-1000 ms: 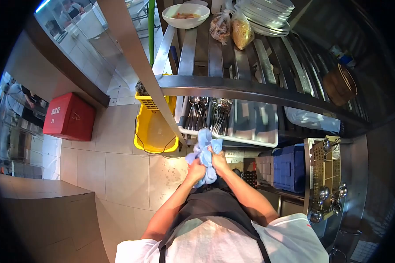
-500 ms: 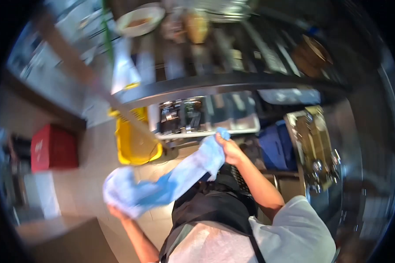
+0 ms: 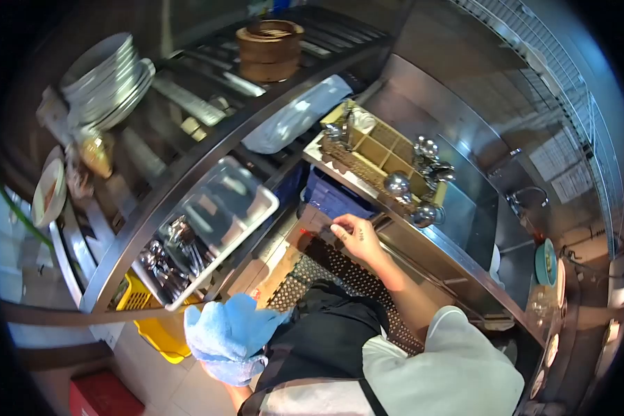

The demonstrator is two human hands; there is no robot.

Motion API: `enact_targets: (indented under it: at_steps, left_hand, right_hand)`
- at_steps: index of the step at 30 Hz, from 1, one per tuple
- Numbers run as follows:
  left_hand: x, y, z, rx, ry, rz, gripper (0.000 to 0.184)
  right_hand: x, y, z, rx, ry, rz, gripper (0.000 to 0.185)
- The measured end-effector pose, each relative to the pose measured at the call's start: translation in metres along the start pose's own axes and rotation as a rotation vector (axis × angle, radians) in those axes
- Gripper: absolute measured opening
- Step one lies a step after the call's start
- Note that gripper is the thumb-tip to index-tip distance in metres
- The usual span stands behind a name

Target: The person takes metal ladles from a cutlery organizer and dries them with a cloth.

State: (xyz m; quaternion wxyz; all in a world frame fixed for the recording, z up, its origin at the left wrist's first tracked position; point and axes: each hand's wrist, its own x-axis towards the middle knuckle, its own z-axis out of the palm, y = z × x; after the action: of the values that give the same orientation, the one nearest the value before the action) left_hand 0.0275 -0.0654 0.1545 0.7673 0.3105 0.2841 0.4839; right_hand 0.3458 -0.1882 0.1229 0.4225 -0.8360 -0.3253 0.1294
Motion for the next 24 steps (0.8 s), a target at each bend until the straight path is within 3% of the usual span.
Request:
enact_targets:
  at_steps: [5, 14, 16, 19, 20, 24]
  left_hand:
    - [-0.004, -0.026, 0.047, -0.014, -0.051, -0.052, 0.043]
    - [-0.020, -0.071, 0.118, -0.038, -0.078, -0.166, 0.040]
    - [-0.023, -0.079, 0.129, -0.045, -0.075, -0.182, 0.040]
    - [-0.028, -0.093, 0.146, -0.057, -0.068, -0.203, 0.039]
    - [-0.029, -0.097, 0.152, -0.062, -0.065, -0.209, 0.039]
    - [-0.033, -0.113, 0.174, -0.081, -0.055, -0.243, 0.038]
  right_hand:
    - [0.019, -0.014, -0.085, -0.002, -0.006, -0.010, 0.028]
    - [0.058, 0.112, -0.232, -0.053, 0.531, 0.027, 0.023]
    - [0.070, 0.129, -0.258, -0.218, 0.665, 0.073, 0.024]
    - [0.101, 0.161, -0.282, -0.290, 0.690, 0.022, 0.029]
    - [0.114, 0.170, -0.289, -0.267, 0.604, 0.100, 0.044]
    - [0.162, 0.193, -0.293, -0.244, 0.427, 0.136, 0.061]
